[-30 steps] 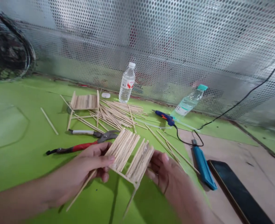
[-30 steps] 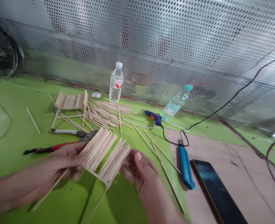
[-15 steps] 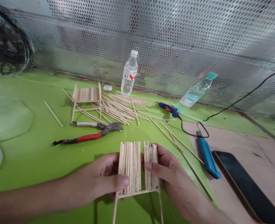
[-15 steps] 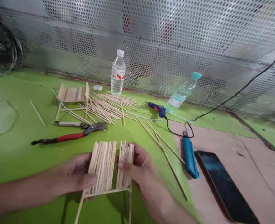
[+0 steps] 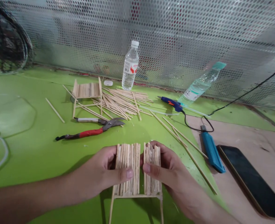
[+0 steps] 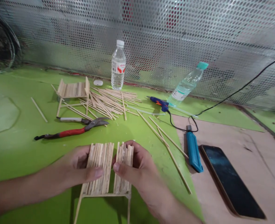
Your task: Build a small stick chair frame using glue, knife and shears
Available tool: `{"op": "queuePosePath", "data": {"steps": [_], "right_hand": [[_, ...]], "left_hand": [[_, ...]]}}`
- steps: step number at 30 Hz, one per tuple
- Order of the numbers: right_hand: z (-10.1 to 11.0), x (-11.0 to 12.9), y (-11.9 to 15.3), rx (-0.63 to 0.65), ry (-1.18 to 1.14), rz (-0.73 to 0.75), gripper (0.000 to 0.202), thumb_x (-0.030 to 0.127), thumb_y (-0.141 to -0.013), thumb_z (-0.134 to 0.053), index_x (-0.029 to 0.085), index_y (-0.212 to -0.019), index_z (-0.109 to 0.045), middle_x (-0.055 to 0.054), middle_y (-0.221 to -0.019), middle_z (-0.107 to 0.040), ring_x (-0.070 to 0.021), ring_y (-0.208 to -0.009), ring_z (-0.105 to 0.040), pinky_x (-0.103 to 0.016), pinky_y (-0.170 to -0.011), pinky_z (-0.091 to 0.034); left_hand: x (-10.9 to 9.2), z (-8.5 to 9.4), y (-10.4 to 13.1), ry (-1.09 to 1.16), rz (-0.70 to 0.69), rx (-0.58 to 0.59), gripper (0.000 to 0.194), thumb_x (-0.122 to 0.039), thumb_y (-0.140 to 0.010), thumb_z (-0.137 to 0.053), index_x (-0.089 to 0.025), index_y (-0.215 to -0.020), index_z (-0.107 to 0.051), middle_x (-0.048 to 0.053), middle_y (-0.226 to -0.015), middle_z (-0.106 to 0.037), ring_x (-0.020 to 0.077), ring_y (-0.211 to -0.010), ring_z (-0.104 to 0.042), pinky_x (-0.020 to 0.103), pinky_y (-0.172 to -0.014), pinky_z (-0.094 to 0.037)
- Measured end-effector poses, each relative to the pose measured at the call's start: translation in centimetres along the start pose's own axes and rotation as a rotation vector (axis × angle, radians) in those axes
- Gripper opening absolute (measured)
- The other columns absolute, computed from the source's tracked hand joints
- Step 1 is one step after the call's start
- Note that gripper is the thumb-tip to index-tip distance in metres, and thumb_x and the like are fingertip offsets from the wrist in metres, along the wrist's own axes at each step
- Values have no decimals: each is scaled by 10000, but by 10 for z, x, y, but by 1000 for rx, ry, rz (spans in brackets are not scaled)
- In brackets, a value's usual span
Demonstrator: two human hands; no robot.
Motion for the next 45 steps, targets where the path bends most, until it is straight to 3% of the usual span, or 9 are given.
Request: {"op": "queuePosePath", "data": {"steps": [6,15,31,45], "right_hand": [[1,-5,0,-3,1,-3,424,298,-685,-950,233,-989,-661,21,-878,-659,-168,-833,-607,-330,-804,-498],[1,-6,-3,-26,25,-16,431,315,-676,-953,234,-985,-663,22,-866,-678,-179,-821,-636,-332,-775,-499],[-1,-4,-2,-5,60,-68,415,320,-686,-950,230,-951,-644,34,-834,-669,-179,-802,-631,-346,-774,-491],[-3,-5,-1,2,46,-23,377,366,-731,-927,227,-947,-652,17,-859,-701,-178,-800,-636,-326,-735,-496]], "left_hand": [[-1,-1,0,52,3,6,511,-282,-814,-842,-151,-1261,-634,101,-1199,-766,285,-1116,-721,419,-961,-581],[-4,-1,-1,21,15,-30,505,-254,-815,-839,-163,-1275,-653,68,-1147,-778,241,-1026,-736,341,-864,-593],[-2,-2,1,-14,44,-3,555,-302,-849,-812,-162,-1348,-613,95,-1237,-760,280,-1101,-726,421,-958,-593],[-8,-3,3,-23,35,-16,552,-301,-840,-821,-170,-1342,-632,84,-1225,-764,273,-1100,-725,389,-940,-584]]}}
Point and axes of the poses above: each hand's wrist, its own y-axis away from the middle knuckle, its own z-axis out of the back of the hand, x = y × z, the point moved 6 cm from there along -y, towards the middle knuckle
